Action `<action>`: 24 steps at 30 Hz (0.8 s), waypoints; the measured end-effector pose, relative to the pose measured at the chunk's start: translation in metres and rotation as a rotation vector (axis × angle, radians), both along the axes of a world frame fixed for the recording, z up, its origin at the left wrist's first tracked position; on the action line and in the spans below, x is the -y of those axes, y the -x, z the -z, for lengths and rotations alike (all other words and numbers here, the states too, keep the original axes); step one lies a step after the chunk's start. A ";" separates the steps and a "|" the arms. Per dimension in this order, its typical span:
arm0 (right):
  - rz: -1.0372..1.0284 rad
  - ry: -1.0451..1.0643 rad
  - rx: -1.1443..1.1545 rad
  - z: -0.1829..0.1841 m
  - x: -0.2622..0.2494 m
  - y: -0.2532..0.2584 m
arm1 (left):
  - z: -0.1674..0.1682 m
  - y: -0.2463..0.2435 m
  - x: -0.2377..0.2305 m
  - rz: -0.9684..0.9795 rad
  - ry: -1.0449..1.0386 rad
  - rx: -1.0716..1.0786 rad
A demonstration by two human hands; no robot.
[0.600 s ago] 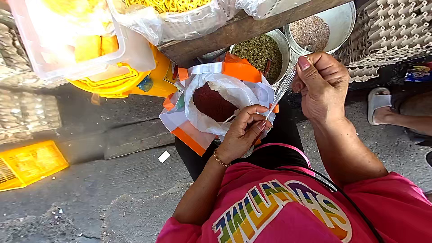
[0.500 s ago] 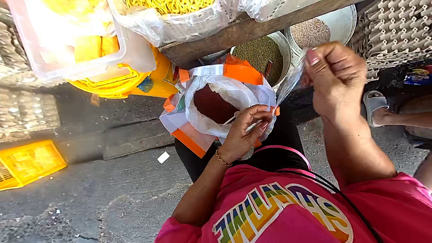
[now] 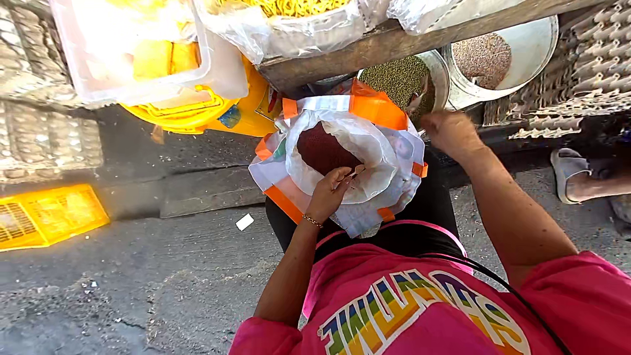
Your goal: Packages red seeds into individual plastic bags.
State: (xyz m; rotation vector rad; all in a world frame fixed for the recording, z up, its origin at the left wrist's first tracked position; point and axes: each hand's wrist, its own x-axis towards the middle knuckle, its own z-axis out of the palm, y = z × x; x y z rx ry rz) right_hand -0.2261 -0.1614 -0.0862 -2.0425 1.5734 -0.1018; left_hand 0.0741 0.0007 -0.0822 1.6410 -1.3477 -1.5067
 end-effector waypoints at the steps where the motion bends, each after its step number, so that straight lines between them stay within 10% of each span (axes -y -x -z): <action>1: -0.014 -0.094 -0.044 0.013 -0.003 0.001 | 0.002 -0.005 -0.001 -0.002 -0.022 0.024; 11: 0.045 0.212 0.211 -0.014 -0.028 -0.011 | 0.006 -0.076 0.049 -0.133 0.177 0.842; 24: -0.006 0.476 0.388 -0.035 -0.050 -0.040 | 0.015 -0.079 0.106 0.205 -0.055 0.809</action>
